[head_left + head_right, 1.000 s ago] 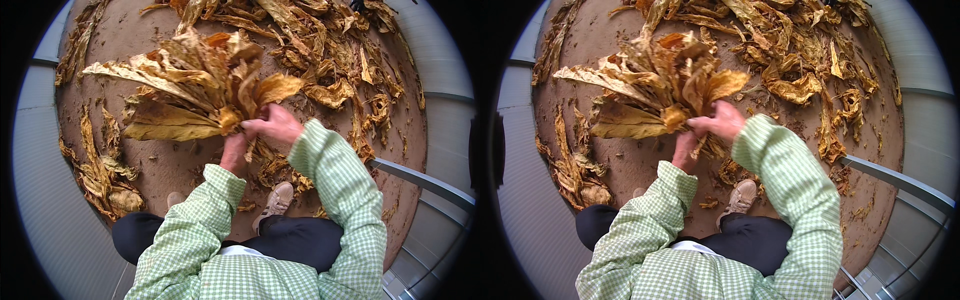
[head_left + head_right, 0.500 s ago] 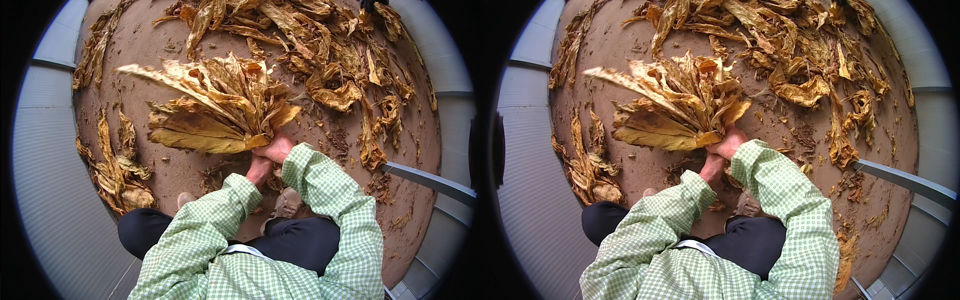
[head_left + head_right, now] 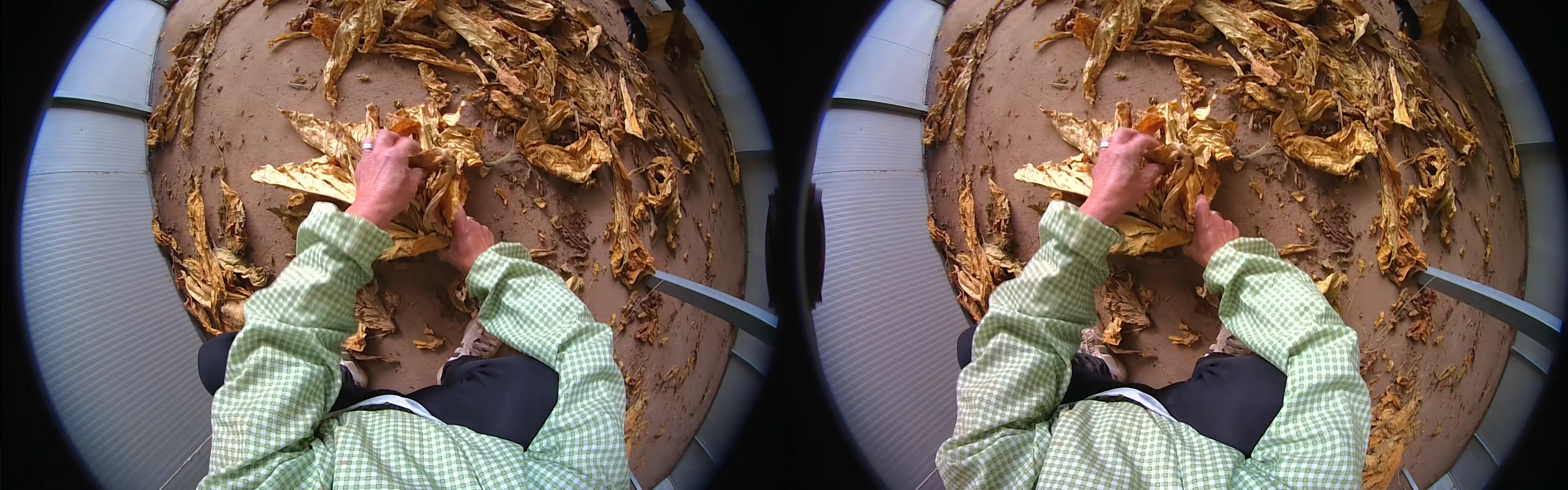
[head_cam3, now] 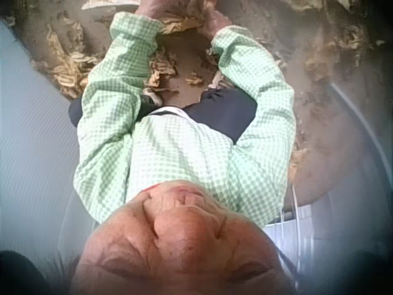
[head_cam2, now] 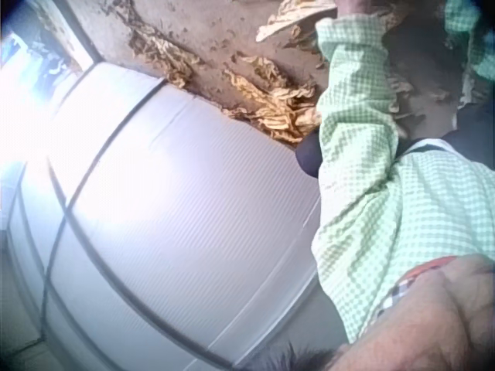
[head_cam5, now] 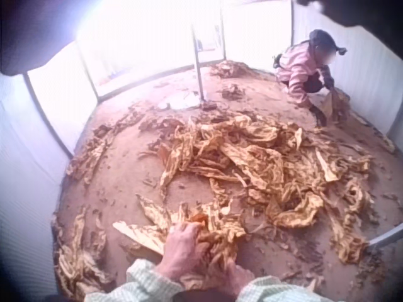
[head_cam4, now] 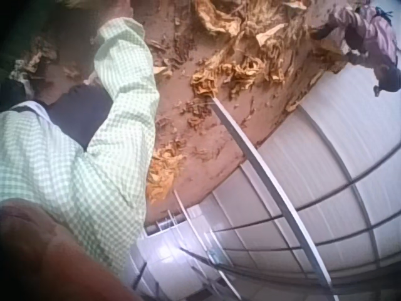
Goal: The person stands inside a large rotating drum and repeatedly picks up dried tobacco leaves, separates them by hand, and tosses them back into the drum. The person handles the leaves one at a time or in small bunches, turning and shaking them to separate pieces.
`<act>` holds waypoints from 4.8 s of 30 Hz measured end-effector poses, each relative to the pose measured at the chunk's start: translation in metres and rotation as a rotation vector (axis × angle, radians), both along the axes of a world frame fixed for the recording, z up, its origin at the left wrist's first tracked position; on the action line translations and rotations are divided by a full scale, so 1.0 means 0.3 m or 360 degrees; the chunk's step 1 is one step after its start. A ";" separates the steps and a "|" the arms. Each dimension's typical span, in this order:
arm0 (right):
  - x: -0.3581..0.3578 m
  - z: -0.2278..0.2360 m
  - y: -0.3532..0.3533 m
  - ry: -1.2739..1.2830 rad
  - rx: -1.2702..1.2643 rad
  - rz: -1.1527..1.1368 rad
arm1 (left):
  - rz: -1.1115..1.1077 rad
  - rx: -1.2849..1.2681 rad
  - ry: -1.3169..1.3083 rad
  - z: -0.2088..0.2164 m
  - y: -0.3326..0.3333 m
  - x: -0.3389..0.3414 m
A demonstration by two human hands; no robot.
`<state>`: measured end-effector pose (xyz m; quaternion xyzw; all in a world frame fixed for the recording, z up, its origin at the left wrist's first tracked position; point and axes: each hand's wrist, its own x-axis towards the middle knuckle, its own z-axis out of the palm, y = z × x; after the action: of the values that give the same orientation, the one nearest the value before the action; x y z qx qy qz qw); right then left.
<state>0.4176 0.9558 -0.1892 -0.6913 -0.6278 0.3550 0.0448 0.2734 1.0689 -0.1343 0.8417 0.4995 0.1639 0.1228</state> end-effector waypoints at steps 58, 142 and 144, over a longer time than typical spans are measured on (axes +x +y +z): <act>-0.032 -0.077 -0.118 -0.0857 0.1010 0.0497 | -0.0415 -0.0896 0.0933 -0.145 0.101 -0.171; 0.197 0.845 -1.065 -0.1468 0.0391 -0.0402 | -0.2522 -0.0384 -0.0267 0.525 -0.890 0.601; 0.222 0.829 -1.088 -0.1418 0.0557 -0.0457 | -0.2558 -0.0365 -0.0151 0.532 -0.895 0.636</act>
<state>0.4841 0.6294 0.0596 -0.8373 -0.5345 -0.0953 -0.0641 0.4643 0.8003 0.0254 0.9176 -0.2495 0.0090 0.3094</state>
